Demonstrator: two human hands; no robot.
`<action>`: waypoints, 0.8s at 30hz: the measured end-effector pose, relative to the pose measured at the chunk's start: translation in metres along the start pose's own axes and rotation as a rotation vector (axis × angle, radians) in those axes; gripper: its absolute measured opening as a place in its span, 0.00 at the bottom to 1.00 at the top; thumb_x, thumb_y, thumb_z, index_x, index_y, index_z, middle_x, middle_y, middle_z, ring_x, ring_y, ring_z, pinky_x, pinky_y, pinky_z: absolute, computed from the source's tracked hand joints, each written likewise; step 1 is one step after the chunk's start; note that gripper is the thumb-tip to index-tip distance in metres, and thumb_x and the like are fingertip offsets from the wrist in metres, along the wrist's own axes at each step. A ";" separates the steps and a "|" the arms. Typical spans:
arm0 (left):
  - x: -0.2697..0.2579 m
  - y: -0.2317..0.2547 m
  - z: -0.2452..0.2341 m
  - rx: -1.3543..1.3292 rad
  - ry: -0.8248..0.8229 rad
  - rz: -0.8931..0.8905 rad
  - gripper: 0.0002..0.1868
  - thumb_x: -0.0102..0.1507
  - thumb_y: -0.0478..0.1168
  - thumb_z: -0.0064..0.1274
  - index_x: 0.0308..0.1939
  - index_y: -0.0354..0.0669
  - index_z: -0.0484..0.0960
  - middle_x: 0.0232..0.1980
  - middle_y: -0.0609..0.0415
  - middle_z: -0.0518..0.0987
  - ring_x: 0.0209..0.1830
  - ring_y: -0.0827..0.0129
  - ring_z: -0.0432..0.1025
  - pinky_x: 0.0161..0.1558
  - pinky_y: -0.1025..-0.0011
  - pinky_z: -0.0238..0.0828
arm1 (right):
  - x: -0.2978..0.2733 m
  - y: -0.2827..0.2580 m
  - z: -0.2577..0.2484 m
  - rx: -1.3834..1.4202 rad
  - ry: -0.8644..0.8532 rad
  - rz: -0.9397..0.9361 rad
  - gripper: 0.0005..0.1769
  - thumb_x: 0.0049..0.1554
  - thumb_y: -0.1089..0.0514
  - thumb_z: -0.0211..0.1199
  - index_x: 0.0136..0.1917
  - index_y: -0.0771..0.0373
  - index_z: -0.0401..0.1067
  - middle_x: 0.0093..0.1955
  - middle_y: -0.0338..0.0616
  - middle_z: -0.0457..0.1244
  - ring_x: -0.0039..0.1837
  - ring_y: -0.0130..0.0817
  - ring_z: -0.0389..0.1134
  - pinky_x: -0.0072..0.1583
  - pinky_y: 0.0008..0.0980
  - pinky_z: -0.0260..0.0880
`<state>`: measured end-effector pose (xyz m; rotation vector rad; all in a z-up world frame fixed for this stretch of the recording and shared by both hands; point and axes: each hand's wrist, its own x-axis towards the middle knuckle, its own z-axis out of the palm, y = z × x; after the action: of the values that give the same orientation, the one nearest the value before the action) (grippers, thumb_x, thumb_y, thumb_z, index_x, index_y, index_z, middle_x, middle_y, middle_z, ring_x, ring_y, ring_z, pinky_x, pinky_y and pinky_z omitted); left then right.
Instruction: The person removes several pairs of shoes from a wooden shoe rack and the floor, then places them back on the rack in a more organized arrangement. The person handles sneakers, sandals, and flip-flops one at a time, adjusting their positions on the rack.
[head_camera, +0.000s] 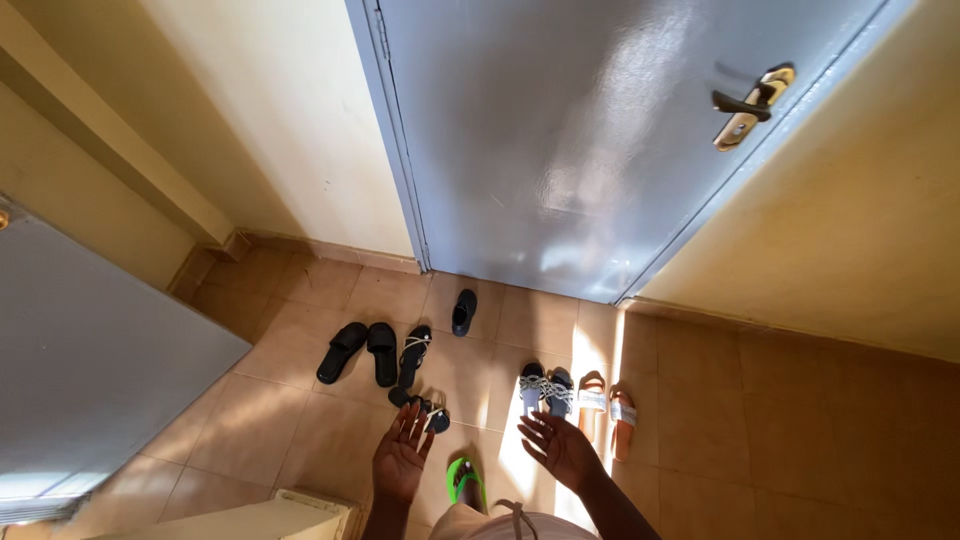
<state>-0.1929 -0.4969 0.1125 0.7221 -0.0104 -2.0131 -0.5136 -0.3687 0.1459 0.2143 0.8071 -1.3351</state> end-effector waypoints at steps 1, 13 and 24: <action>0.017 0.010 0.006 0.020 -0.017 -0.011 0.27 0.69 0.43 0.39 0.72 0.41 0.67 0.72 0.50 0.71 0.72 0.59 0.65 0.68 0.53 0.61 | 0.014 -0.003 0.007 0.011 -0.029 -0.009 0.18 0.63 0.53 0.53 0.62 0.66 0.70 0.65 0.54 0.67 0.69 0.45 0.68 0.69 0.46 0.69; 0.143 0.005 0.055 -0.039 0.101 -0.097 0.25 0.70 0.46 0.39 0.69 0.43 0.71 0.69 0.50 0.74 0.68 0.57 0.67 0.63 0.50 0.65 | 0.132 -0.057 0.036 0.104 0.005 0.098 0.23 0.63 0.52 0.49 0.67 0.64 0.68 0.63 0.50 0.68 0.63 0.45 0.69 0.65 0.46 0.71; 0.309 -0.045 0.085 -0.019 0.184 -0.066 0.26 0.69 0.45 0.44 0.70 0.43 0.71 0.72 0.50 0.73 0.71 0.58 0.66 0.67 0.52 0.63 | 0.299 -0.126 0.075 -0.194 0.050 0.360 0.16 0.63 0.56 0.61 0.62 0.63 0.72 0.58 0.47 0.70 0.58 0.38 0.70 0.62 0.38 0.73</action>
<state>-0.3830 -0.7424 0.0195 0.9028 0.1417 -1.9990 -0.5954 -0.6770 0.0496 0.2285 0.8875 -0.9110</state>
